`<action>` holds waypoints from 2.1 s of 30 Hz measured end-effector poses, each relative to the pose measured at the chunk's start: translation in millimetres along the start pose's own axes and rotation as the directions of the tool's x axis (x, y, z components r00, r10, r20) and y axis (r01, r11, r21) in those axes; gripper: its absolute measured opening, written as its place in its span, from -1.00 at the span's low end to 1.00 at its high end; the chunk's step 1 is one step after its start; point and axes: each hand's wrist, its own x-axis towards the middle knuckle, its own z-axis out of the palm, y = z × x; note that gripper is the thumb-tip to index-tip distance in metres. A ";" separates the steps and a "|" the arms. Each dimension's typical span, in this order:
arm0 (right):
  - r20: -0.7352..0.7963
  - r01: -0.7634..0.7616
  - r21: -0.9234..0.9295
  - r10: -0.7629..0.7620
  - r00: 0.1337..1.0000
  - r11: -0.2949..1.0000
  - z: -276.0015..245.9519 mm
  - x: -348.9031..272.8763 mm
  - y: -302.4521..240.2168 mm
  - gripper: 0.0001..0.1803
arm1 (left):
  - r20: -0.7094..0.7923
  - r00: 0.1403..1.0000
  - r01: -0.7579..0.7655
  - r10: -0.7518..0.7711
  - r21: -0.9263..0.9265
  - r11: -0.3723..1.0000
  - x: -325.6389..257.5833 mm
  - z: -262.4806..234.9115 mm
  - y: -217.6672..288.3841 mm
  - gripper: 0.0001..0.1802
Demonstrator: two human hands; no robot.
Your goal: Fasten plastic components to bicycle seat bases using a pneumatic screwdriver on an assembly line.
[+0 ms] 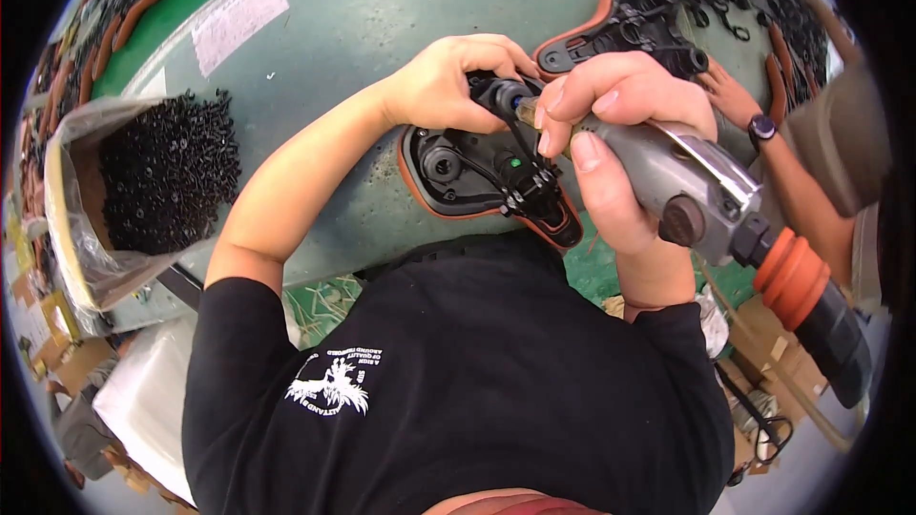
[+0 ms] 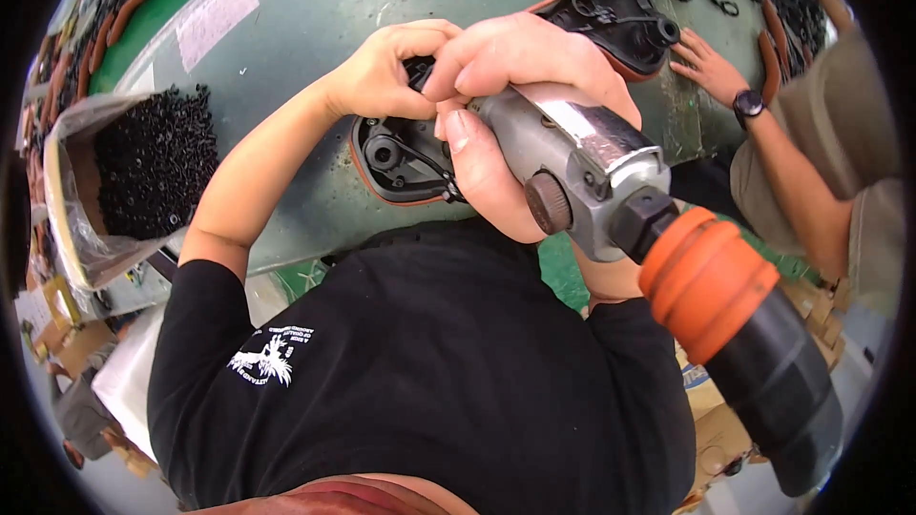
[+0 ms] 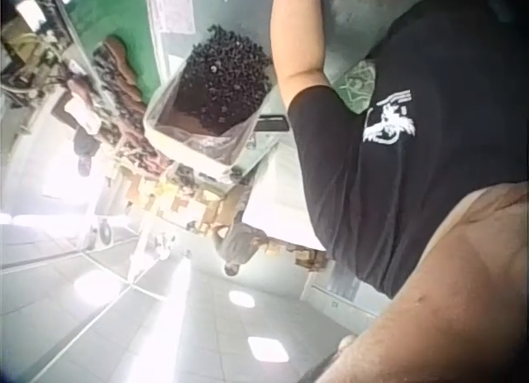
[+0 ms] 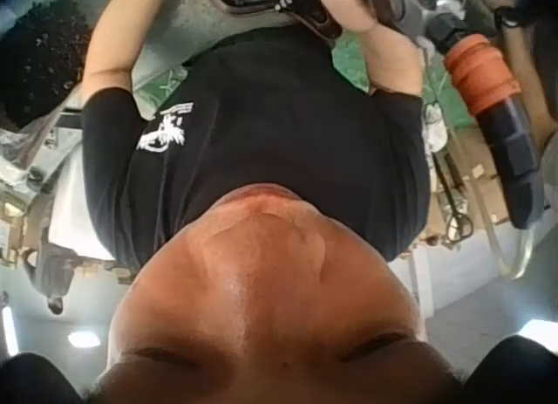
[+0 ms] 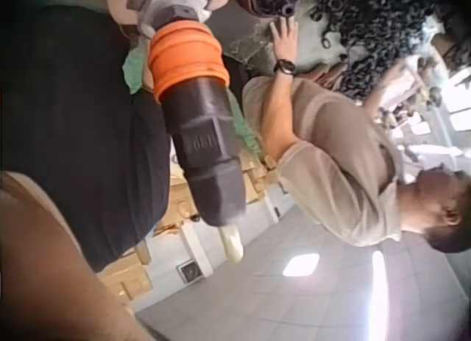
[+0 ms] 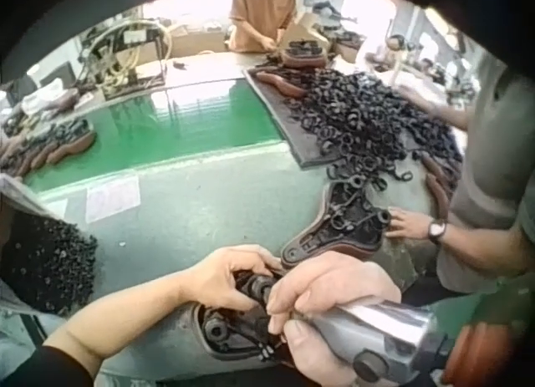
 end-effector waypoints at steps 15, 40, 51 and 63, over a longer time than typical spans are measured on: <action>0.075 -0.045 0.011 0.044 0.996 0.999 9.9 21.8 31.2 -0.66 | -0.120 0.993 -0.024 0.021 -0.019 1.000 -8.3 12.3 -10.1 -0.63; -0.491 -0.514 0.280 0.581 0.649 0.811 -46.1 -13.6 78.5 -0.77 | -0.793 0.558 0.830 -0.244 0.539 0.146 -259.7 -119.2 45.4 -0.73; 0.336 -0.806 0.241 0.733 0.592 0.540 -20.7 -35.5 54.5 -0.65 | -0.791 0.610 0.775 -0.055 0.581 0.248 -261.9 -114.3 24.5 -0.85; 0.005 -0.330 0.425 0.362 0.932 0.843 -48.3 -43.9 -42.9 -0.59 | -0.781 0.367 0.167 -0.506 -0.480 0.861 -184.9 -29.1 53.5 -0.82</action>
